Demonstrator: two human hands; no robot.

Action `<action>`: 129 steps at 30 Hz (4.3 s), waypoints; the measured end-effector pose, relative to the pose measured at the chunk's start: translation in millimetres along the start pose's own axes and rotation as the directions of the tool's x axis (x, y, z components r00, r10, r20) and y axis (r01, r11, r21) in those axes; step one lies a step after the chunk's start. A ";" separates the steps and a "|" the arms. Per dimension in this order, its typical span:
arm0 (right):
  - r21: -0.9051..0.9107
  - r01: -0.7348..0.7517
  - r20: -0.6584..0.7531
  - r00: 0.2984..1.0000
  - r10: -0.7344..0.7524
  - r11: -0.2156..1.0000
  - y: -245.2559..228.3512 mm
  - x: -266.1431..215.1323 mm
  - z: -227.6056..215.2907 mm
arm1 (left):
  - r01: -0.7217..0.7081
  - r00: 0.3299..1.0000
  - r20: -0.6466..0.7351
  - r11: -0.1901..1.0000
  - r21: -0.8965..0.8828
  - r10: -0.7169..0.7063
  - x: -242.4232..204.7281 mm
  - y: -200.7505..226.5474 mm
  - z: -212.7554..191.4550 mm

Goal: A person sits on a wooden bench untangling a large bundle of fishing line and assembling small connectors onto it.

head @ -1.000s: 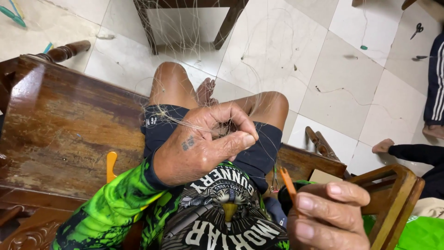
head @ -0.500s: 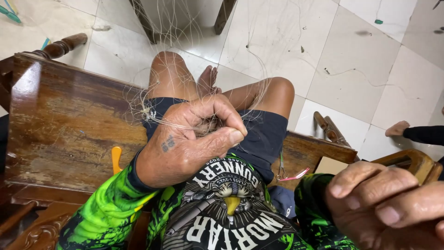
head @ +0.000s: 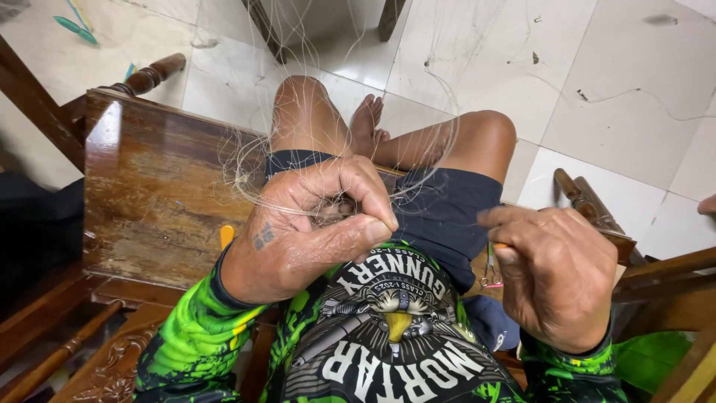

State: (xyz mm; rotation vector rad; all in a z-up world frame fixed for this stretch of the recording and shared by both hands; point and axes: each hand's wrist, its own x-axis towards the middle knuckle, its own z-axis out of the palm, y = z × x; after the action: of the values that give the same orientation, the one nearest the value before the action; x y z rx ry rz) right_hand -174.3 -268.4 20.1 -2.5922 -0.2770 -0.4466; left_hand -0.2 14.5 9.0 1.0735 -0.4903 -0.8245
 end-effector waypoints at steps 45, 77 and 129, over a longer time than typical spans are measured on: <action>0.279 0.015 0.209 0.975 -0.075 0.960 -8.8 -127.5 111.8 | 0.130 0.982 -0.170 0.939 0.318 -0.078 0.8 -33.3 -23.6; 0.415 -0.081 0.228 0.973 -0.018 0.906 3.4 -128.6 77.2 | -0.103 0.994 -0.067 0.906 -0.410 0.083 -30.4 -80.5 -17.0; 0.425 -0.031 0.253 0.964 -0.086 0.905 -22.7 -121.1 95.4 | -0.216 0.975 -0.153 0.851 -0.479 0.162 -29.0 -97.2 9.5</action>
State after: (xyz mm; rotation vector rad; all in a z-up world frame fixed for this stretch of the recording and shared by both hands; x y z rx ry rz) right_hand -267.7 -214.8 -92.6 -2.2101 -0.4498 -0.0305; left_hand -58.5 9.4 -74.4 0.5773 -0.2647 -0.6622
